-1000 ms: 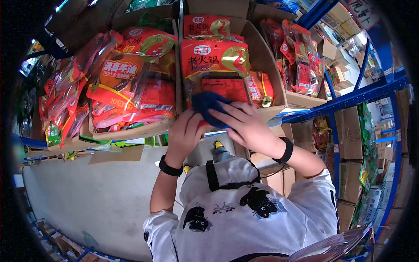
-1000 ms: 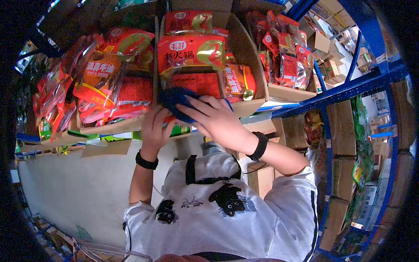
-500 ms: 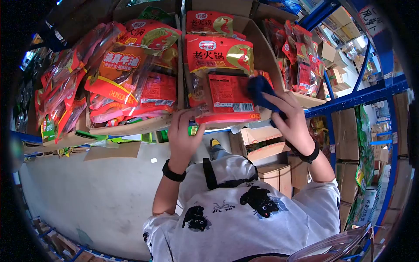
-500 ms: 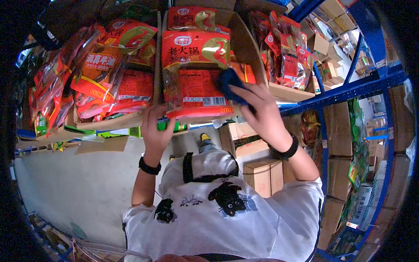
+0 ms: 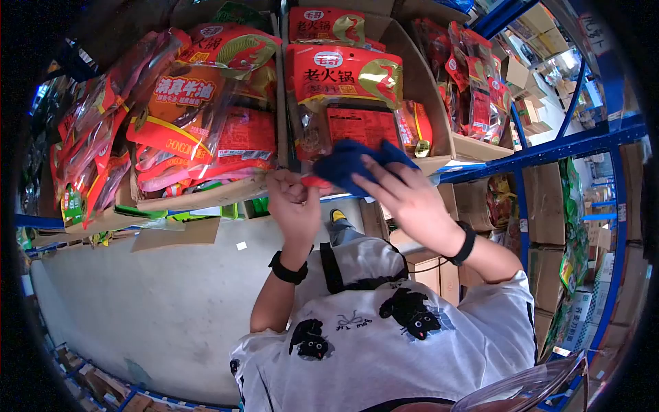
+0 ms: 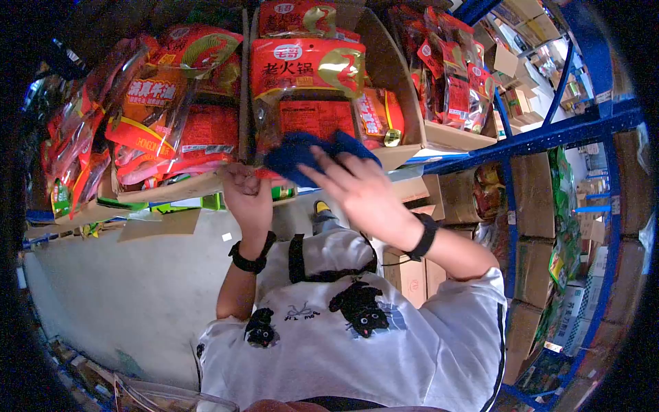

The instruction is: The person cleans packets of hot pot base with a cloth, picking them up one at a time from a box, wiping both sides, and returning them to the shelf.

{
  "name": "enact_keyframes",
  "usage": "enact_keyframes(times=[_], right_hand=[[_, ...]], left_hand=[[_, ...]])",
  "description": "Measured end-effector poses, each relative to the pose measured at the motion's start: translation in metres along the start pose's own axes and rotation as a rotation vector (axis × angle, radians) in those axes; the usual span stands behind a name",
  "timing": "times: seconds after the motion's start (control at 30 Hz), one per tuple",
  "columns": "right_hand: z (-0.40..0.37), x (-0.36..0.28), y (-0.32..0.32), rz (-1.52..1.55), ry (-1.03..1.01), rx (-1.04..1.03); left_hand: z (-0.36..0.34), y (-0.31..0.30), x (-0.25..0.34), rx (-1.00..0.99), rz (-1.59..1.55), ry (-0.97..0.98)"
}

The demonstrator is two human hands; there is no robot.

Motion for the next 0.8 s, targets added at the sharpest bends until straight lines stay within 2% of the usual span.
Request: enact_keyframes(times=[0.03,0.17,0.23,0.3,0.33,0.37,0.43,0.5,0.57,0.6,0.67,0.73,0.77,0.8], right_hand=[[-0.009,0.008,0.001,-0.02,0.027,-0.002],[-0.042,0.037,0.001,-0.043,0.118,-0.093],[-0.044,0.047,-0.008,-0.03,0.13,-0.097],[-0.044,0.069,-0.01,-0.071,0.203,-0.089],[-0.038,0.077,-0.017,0.097,0.327,-0.092],[-0.034,0.089,-0.018,0.182,0.36,-0.043],[-0.026,0.096,-0.027,0.289,0.38,0.005],[-0.014,0.094,-0.043,0.318,0.33,0.027],[-0.005,0.092,-0.047,0.353,0.288,0.051],[-0.001,0.093,-0.046,0.435,0.311,0.087],[0.008,0.088,-0.04,0.647,0.374,0.172],[0.014,0.073,-0.023,0.569,0.312,0.217],[0.017,0.057,-0.018,0.51,0.276,0.228],[0.017,0.044,-0.005,0.425,0.17,0.156]], left_hand=[[0.0,0.001,-0.001,0.032,-0.198,-0.076],[-0.002,0.002,0.001,-0.006,-0.167,-0.122],[-0.005,0.002,0.0,-0.056,-0.026,-0.02],[-0.004,0.003,0.003,-0.094,-0.044,-0.02],[-0.002,0.004,0.006,-0.126,-0.065,-0.02],[0.002,0.001,0.011,-0.127,-0.068,-0.011],[0.014,-0.007,0.026,-0.201,0.404,0.319],[0.022,-0.018,0.011,-0.136,0.376,0.28],[0.036,-0.025,0.003,-0.11,-0.078,0.029],[0.041,-0.032,0.011,-0.159,0.094,0.042],[0.041,-0.032,0.012,-0.116,0.147,0.053],[0.033,-0.029,0.012,-0.071,0.2,0.066],[0.022,-0.022,0.011,0.053,0.13,0.043],[0.01,-0.018,0.013,0.175,0.059,0.019]])
Point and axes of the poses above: each hand's wrist, its own z-axis towards the middle knuckle, its own y-axis out of the palm, x = y × z, the point moved 2 cm from there along z, towards the middle knuckle, and after that the axes turned 2 degrees about y, right-handed, at the moved point
